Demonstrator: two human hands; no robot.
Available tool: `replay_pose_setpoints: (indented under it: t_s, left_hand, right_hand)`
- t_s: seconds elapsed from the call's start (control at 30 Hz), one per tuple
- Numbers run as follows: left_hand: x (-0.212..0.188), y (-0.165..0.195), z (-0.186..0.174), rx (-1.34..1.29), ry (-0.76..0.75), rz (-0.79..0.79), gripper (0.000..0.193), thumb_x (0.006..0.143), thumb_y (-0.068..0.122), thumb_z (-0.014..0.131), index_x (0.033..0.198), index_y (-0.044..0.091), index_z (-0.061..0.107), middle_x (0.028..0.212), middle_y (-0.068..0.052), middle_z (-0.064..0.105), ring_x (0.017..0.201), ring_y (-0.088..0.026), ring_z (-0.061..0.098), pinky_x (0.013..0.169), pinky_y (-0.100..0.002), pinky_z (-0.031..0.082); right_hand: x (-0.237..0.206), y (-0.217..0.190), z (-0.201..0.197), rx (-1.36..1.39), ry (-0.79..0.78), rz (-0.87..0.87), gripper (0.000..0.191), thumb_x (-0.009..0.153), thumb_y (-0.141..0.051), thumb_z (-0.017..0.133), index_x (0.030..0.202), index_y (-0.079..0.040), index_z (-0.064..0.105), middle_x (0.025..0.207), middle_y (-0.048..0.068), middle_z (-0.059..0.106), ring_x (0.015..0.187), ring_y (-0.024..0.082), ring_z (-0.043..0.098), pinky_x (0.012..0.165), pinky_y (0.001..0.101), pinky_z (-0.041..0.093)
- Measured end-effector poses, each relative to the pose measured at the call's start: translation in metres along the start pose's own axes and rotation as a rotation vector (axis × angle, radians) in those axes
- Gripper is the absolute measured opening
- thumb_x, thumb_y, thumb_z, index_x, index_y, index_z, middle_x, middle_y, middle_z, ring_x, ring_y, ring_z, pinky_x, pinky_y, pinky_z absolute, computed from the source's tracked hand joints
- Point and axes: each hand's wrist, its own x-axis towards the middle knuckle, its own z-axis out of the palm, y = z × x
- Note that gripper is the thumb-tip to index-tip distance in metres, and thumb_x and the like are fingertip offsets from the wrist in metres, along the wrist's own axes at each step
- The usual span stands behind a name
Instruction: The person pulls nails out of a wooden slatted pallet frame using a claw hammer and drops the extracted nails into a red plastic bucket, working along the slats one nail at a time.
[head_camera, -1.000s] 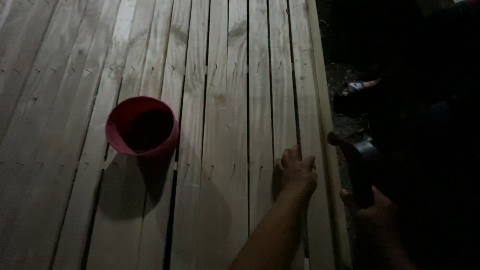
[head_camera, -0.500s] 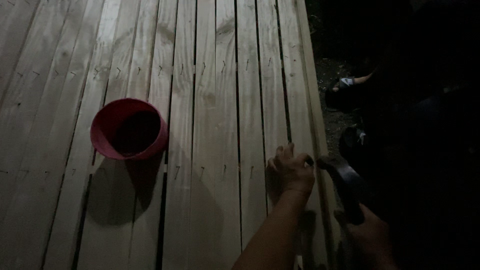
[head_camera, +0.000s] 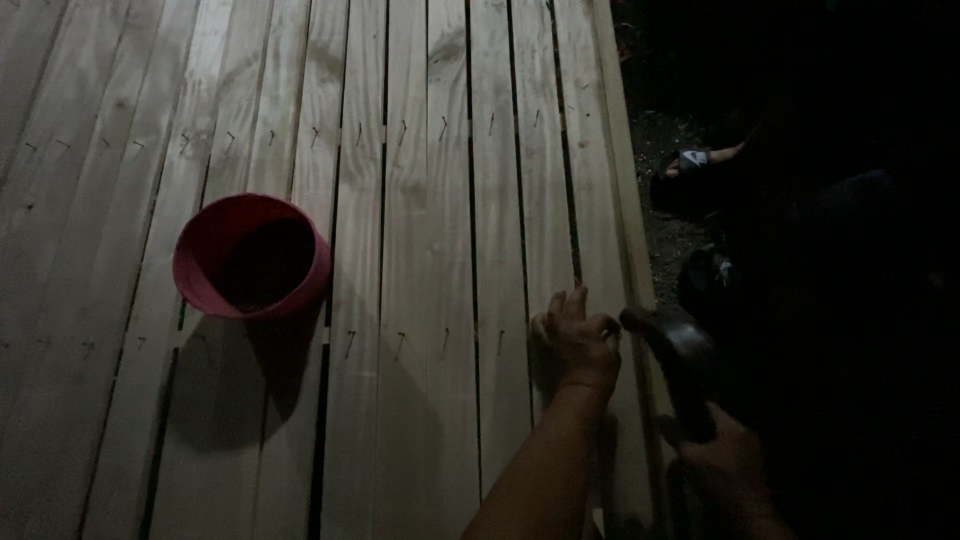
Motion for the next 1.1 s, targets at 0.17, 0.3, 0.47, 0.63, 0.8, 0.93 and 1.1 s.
replay_pose_setpoints:
  t_s: [0.17, 0.3, 0.47, 0.63, 0.8, 0.93, 1.1]
  left_hand:
    - [0.003, 0.005, -0.008, 0.031, -0.040, -0.036, 0.010, 0.090, 0.024, 0.071, 0.094, 0.021, 0.081, 0.158, -0.005, 0.043, 0.151, -0.030, 0.024, 0.124, -0.054, 0.011]
    - [0.001, 0.004, -0.021, 0.117, -0.184, -0.057, 0.029, 0.087, 0.015, 0.065, 0.114, 0.021, 0.073, 0.158, -0.003, 0.041, 0.150, -0.026, 0.025, 0.121, -0.049, 0.013]
    - [-0.003, -0.010, -0.024, 0.003, -0.071, -0.017, 0.047, 0.088, 0.006, 0.058, 0.134, 0.017, 0.063, 0.154, 0.000, 0.048, 0.149, -0.021, 0.032, 0.124, -0.045, 0.016]
    - [-0.003, -0.019, -0.032, -0.070, -0.119, -0.019, 0.044, 0.089, 0.012, 0.063, 0.133, 0.014, 0.062, 0.153, -0.002, 0.048, 0.149, -0.021, 0.034, 0.125, -0.043, 0.012]
    - [-0.015, -0.029, -0.052, -0.101, -0.152, -0.003, 0.043, 0.091, 0.002, 0.056, 0.131, 0.013, 0.065, 0.153, -0.004, 0.051, 0.143, -0.025, 0.042, 0.121, -0.040, 0.026]
    - [-0.008, -0.029, -0.074, -0.260, -0.223, -0.034, 0.042, 0.090, 0.005, 0.062, 0.132, 0.009, 0.063, 0.157, -0.011, 0.042, 0.141, -0.025, 0.045, 0.113, -0.032, 0.045]
    - [-0.009, -0.048, -0.093, -0.381, -0.217, -0.071, 0.040, 0.094, 0.002, 0.052, 0.132, 0.009, 0.063, 0.158, -0.009, 0.045, 0.136, -0.028, 0.052, 0.112, -0.033, 0.046]
  right_hand:
    - [0.011, -0.003, 0.007, 0.054, -0.023, -0.046, 0.063, 0.082, -0.042, 0.076, 0.134, -0.007, 0.068, 0.099, 0.016, 0.079, 0.085, 0.027, 0.077, 0.080, 0.0424, 0.065]
    - [0.004, 0.001, 0.007, -0.072, 0.130, -0.076, 0.072, 0.084, -0.054, 0.083, 0.133, -0.004, 0.063, 0.110, 0.015, 0.073, 0.096, 0.026, 0.070, 0.085, 0.0439, 0.059]
    - [-0.010, -0.008, 0.006, 0.051, 0.072, -0.042, 0.069, 0.084, -0.051, 0.081, 0.133, -0.004, 0.065, 0.109, 0.017, 0.073, 0.095, 0.029, 0.072, 0.086, 0.0456, 0.060]
    - [-0.007, -0.026, 0.002, 0.024, 0.042, -0.053, 0.068, 0.083, -0.051, 0.080, 0.133, -0.006, 0.066, 0.110, 0.016, 0.074, 0.097, 0.029, 0.072, 0.088, 0.0456, 0.059]
    - [-0.006, -0.019, 0.001, -0.026, 0.032, -0.062, 0.068, 0.082, -0.050, 0.079, 0.133, -0.007, 0.068, 0.111, 0.016, 0.074, 0.100, 0.029, 0.072, 0.090, 0.0456, 0.059]
    - [-0.002, -0.014, 0.007, -0.012, -0.038, -0.038, 0.067, 0.081, -0.050, 0.078, 0.133, -0.008, 0.069, 0.112, 0.015, 0.074, 0.101, 0.030, 0.072, 0.091, 0.0456, 0.058]
    - [-0.012, -0.033, 0.016, 0.012, -0.076, -0.020, 0.065, 0.082, -0.050, 0.076, 0.131, -0.008, 0.071, 0.111, 0.015, 0.075, 0.102, 0.030, 0.072, 0.091, 0.0456, 0.059]
